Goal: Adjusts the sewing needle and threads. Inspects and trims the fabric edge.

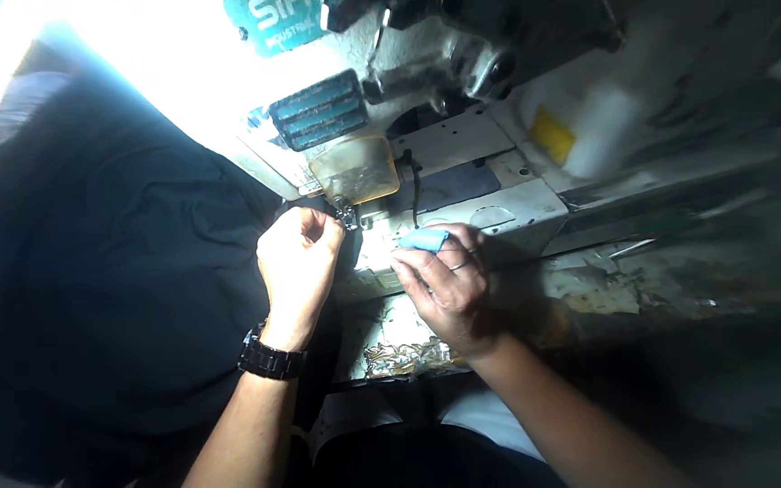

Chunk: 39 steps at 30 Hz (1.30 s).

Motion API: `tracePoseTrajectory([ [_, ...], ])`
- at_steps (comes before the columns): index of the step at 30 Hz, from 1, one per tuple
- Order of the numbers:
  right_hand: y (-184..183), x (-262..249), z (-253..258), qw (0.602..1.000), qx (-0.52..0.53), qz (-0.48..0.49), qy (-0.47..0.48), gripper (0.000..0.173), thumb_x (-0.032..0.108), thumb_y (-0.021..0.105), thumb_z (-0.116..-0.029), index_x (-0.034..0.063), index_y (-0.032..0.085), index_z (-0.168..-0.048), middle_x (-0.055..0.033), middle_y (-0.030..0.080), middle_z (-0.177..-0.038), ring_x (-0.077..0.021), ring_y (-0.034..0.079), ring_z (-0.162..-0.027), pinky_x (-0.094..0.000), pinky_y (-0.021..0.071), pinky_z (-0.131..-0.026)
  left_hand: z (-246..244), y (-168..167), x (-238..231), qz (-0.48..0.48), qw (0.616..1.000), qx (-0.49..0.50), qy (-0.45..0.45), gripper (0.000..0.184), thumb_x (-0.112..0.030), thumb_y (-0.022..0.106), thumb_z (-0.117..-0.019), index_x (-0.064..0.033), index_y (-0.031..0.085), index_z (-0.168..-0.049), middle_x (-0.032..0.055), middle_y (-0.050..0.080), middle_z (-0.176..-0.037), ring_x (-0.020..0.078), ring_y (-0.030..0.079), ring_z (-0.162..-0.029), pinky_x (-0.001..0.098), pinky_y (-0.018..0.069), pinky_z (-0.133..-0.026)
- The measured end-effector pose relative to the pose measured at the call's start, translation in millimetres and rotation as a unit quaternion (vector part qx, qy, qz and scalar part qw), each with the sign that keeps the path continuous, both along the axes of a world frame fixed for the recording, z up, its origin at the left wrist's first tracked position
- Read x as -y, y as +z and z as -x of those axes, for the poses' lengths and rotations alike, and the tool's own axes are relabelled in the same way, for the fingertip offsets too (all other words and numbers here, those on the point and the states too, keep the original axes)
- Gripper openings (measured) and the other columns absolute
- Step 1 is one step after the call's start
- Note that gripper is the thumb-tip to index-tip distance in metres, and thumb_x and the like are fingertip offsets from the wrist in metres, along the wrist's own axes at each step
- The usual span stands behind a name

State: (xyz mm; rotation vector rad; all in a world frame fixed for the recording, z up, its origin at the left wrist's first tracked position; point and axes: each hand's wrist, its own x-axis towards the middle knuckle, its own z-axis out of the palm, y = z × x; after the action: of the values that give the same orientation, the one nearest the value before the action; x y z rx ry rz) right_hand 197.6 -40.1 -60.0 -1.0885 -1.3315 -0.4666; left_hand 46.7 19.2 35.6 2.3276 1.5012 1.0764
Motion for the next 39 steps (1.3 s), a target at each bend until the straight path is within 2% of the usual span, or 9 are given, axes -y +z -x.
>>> tracePoseTrajectory([
  [21, 0.7, 0.7, -0.4, 1.0, 0.005, 0.001, 0.003, 0.008, 0.012, 0.072, -0.0923, 0.0075, 0.079, -0.093, -0.0111, 0.071, -0.094, -0.0254, 0.062, -0.108, -0.0372, 0.0424, -0.101, 1.5, -0.1, 1.0, 0.001, 1.0, 0.001, -0.016, 0.016, -0.022, 0.064, -0.0961, -0.0132, 0.065, -0.082, -0.0008, 0.06, -0.071, 0.0086, 0.054, -0.06, 0.0278, 0.0416, -0.054],
  [29, -0.1, 0.9, -1.1, 1.0, 0.008, 0.008, 0.007, 0.008, 0.013, 0.072, -0.0927, 0.0082, 0.079, -0.094, -0.0108, 0.071, -0.095, -0.0257, 0.062, -0.108, -0.0374, 0.0429, -0.1, 1.6, -0.6, -0.6, -0.001, 1.0, 0.013, -0.027, 0.016, -0.021, 0.065, -0.0959, -0.0141, 0.065, -0.082, -0.0035, 0.061, -0.073, 0.0043, 0.056, -0.062, 0.0235, 0.0439, -0.056],
  [39, 0.7, 0.2, -1.0, 1.0, 0.006, 0.0, 0.004, 0.008, 0.012, 0.073, -0.0918, 0.008, 0.079, -0.093, -0.0106, 0.072, -0.094, -0.0255, 0.062, -0.108, -0.0371, 0.0437, -0.1, 1.5, -2.9, -0.3, -0.01, 1.0, 0.004, -0.019, 0.017, -0.022, 0.064, -0.0961, -0.0141, 0.064, -0.082, -0.0019, 0.061, -0.073, 0.0067, 0.056, -0.062, 0.0262, 0.043, -0.055],
])
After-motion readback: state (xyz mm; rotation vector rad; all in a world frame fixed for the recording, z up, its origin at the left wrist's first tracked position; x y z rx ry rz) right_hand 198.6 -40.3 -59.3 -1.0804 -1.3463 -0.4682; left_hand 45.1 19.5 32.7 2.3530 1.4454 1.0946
